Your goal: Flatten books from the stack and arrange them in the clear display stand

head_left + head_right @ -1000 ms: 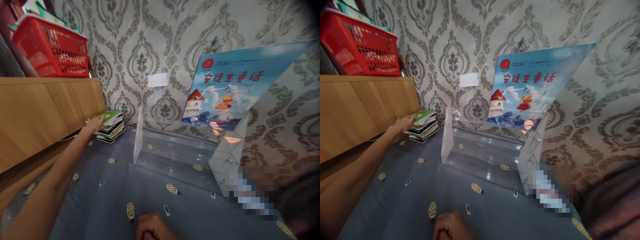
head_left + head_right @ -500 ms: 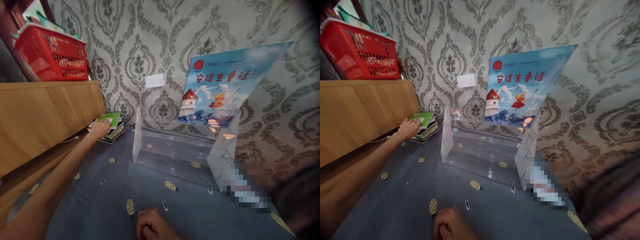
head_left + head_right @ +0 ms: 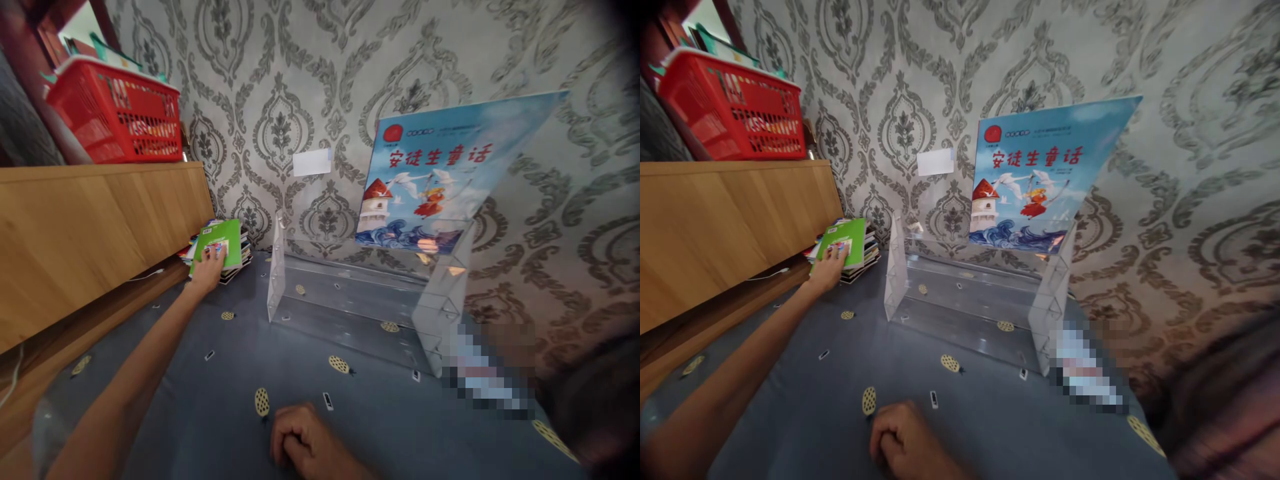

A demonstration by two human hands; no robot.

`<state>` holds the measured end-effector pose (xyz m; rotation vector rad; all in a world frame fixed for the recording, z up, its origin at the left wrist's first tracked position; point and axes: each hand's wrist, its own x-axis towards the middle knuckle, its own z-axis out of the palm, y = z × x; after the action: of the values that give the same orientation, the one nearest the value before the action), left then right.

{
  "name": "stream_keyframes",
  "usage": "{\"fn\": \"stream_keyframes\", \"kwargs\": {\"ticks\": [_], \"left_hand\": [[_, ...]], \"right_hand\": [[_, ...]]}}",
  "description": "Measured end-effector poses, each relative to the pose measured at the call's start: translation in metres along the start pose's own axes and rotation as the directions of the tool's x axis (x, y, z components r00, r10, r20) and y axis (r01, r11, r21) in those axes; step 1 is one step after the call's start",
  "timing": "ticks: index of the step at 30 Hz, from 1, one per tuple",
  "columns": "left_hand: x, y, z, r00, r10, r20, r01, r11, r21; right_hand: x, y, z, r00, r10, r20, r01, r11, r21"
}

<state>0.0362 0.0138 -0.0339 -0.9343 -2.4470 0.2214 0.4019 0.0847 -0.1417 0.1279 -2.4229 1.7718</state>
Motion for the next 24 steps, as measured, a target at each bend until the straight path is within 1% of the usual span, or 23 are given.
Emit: {"fn": "stream_keyframes", "kwargs": {"ticks": [5, 9, 12, 19, 24], "left_hand": [[-0.025, 0.006, 0.014, 0.999, -0.025, -0.024, 0.024, 1.000, -0.016], [-0.042, 0.004, 0.021, 0.998, -0.036, -0.042, 0.035, 0.999, -0.029], [-0.050, -0.001, 0.020, 0.997, -0.041, -0.060, 0.039, 0.998, -0.045], [-0.072, -0.016, 0.010, 0.991, -0.065, -0.118, 0.053, 0.993, -0.104], [-0.095, -0.012, 0.017, 0.992, -0.051, -0.117, 0.036, 0.991, -0.127]], "right_hand": [[-0.001, -0.007, -0.002, 1.000, -0.002, -0.006, 0.002, 1.000, 0.010], [0.001, -0.009, -0.002, 1.000, -0.012, 0.000, 0.012, 1.000, 0.006], [0.001, -0.009, -0.002, 1.000, -0.016, 0.001, 0.016, 1.000, 0.007], [0.000, -0.011, -0.003, 1.000, 0.007, 0.013, -0.007, 1.000, -0.001], [0.000, -0.010, -0.003, 1.000, 0.020, 0.020, -0.019, 1.000, -0.018]]}}
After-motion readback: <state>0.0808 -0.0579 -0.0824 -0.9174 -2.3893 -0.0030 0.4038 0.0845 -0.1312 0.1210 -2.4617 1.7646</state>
